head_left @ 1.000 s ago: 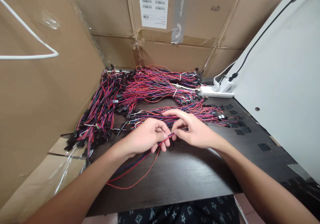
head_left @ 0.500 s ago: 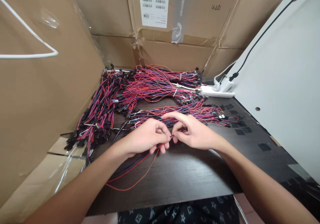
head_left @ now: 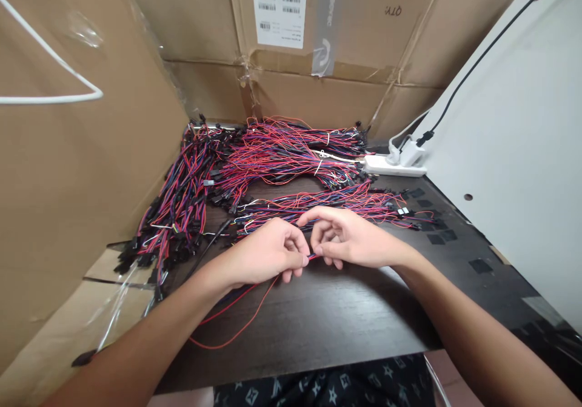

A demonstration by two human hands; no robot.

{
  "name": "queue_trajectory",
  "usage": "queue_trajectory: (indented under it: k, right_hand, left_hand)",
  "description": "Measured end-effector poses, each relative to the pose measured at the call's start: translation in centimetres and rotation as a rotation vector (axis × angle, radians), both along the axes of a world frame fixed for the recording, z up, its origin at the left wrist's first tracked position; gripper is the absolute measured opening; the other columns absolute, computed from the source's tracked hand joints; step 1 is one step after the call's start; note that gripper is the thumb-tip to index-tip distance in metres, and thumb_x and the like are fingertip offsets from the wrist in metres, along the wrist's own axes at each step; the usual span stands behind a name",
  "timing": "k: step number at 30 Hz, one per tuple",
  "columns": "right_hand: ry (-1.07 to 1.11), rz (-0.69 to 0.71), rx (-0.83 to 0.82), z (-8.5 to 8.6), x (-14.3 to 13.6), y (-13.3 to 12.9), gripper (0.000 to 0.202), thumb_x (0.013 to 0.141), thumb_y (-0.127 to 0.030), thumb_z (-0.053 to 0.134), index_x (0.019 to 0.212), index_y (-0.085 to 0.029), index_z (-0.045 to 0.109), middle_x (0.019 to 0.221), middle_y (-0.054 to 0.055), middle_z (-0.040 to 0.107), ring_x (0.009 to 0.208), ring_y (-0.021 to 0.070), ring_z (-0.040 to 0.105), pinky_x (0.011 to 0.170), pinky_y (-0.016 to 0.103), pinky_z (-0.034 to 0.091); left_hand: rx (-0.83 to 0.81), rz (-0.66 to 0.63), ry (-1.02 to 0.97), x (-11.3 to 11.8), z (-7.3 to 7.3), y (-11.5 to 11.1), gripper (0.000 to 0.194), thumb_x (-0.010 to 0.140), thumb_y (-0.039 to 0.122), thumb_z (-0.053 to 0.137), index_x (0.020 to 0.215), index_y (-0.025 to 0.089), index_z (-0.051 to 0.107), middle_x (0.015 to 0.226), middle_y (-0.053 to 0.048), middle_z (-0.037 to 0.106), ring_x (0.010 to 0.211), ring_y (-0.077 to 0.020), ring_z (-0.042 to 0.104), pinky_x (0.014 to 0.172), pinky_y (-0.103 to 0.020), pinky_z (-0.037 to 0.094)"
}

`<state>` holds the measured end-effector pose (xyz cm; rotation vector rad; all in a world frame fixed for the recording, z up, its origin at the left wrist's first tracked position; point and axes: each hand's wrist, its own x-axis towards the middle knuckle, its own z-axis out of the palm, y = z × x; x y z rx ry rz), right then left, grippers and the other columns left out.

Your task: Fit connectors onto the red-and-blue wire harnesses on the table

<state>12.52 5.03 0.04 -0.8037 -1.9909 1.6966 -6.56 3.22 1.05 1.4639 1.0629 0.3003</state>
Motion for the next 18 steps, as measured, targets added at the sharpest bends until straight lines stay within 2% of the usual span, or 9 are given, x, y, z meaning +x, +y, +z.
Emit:
queue_trajectory:
  k: [9,18]
  right_hand:
    - [0.021,0.072,-0.149,-0.06,0.28,0.02,0.04,0.077,-0.005,0.055,0.114,-0.018,0.045,0.073,-0.003,0.057,0.047,0.0061,0.053,0.04,0.015,0.047]
    - [0.054,0.087,-0.204,0.09,0.37,-0.09,0.044,0.078,-0.006,0.055,0.118,-0.019,0.042,0.075,-0.004,0.054,0.05,0.0082,0.059,0.038,0.014,0.048]
  left_hand:
    - [0.024,-0.104,0.063,-0.35,0.08,-0.13,0.008,0.068,0.018,0.054,0.069,0.013,0.061,0.058,-0.001,0.061,0.046,-0.0098,0.048,0.044,-0.019,0.035]
    - [0.084,-0.048,0.069,-0.13,0.65,-0.1,0.007,0.064,0.017,0.055,0.065,0.014,0.061,0.054,0.0,0.059,0.046,-0.0091,0.046,0.046,-0.019,0.033]
